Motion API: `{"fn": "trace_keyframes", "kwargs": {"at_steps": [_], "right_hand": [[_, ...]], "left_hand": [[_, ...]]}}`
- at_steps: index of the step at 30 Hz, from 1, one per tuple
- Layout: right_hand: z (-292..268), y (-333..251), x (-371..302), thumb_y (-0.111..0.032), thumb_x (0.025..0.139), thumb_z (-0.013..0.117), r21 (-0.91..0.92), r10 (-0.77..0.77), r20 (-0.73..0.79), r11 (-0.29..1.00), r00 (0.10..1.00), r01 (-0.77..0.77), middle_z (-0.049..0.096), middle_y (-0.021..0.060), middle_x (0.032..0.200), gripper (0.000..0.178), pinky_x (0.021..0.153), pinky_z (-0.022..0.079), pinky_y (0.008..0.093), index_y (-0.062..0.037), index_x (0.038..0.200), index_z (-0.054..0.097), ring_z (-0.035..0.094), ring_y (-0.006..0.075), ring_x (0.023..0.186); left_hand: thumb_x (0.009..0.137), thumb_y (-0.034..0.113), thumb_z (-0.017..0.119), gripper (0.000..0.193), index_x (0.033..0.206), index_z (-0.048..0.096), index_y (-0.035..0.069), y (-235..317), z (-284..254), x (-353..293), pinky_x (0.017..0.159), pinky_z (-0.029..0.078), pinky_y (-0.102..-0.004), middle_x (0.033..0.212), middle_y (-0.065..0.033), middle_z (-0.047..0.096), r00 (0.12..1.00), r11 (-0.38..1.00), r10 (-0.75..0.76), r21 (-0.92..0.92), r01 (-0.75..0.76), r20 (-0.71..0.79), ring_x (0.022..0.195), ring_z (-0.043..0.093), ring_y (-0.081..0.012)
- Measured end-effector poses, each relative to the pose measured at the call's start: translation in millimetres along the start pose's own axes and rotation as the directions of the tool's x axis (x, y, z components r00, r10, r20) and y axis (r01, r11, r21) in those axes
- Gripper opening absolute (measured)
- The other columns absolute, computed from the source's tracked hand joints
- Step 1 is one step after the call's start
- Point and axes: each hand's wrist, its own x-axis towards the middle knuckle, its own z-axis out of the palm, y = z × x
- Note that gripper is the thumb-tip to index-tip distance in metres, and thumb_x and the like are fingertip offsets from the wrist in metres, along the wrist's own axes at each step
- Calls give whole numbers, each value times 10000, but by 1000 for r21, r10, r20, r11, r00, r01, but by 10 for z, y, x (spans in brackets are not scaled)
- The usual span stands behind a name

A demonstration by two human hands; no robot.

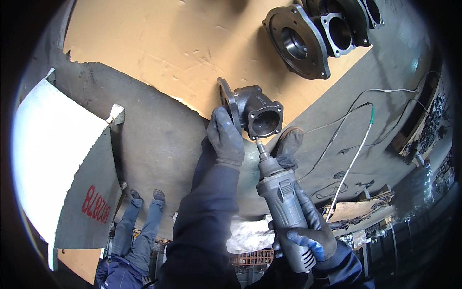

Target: The person uses a handheld rotary tool to grind the interior surfaces of several metal flanges placed on a cardboard sheet. They repeatedly pick up each flange, rotate it, and apply the tool to the inner bore and edges, then set the parts aside or into a nearby bin.

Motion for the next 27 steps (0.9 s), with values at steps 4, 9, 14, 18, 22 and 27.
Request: {"fn": "trace_keyframes", "kwargs": {"at_steps": [4,9,14,18,22,27], "right_hand": [[123,-115,-1,86,994,678,-53,27,-33,998,999,-29,558,282,1552,1062,893,688,465,-231,1822,93,743,344,1213],[159,-99,-20,74,988,696,-11,25,-67,1000,997,-26,544,272,1580,1066,909,683,463,-247,1821,113,745,355,1212],[188,-97,-52,65,981,701,0,19,-59,1000,998,-19,513,270,1606,1056,935,676,473,-235,1820,134,718,356,1263],[268,-131,-37,47,976,706,-3,56,-68,998,996,-56,530,261,1587,1056,941,672,468,-222,1820,130,716,345,1251],[341,-131,46,29,971,702,-72,0,-92,997,996,-7,593,293,1492,1053,914,670,460,-181,1818,114,752,346,1155],[335,-173,59,35,964,703,-54,40,-121,997,992,-47,582,296,1517,1048,915,670,456,-165,1817,128,760,350,1139]], "left_hand": [[1170,485,540,473,946,588,70,32,-15,3,715,423,-280,875,54,527,999,999,-29,40,28,21,820,476,-66],[1181,428,534,440,950,588,57,22,-40,16,729,427,-281,877,47,520,999,997,-39,70,37,34,835,474,-73],[1184,385,527,419,954,595,41,12,-50,7,729,441,-294,882,37,542,999,997,-29,75,26,39,839,486,-80],[1182,384,524,424,956,602,33,16,-61,12,726,447,-300,876,28,549,998,993,-44,111,39,37,831,488,-83],[1182,386,519,428,962,610,30,25,-65,4,729,452,-303,872,19,555,998,993,-53,104,48,46,835,491,-82],[1181,379,513,429,973,618,19,42,-66,-9,742,476,-333,878,10,568,999,994,-27,102,24,27,849,508,-96]]}}
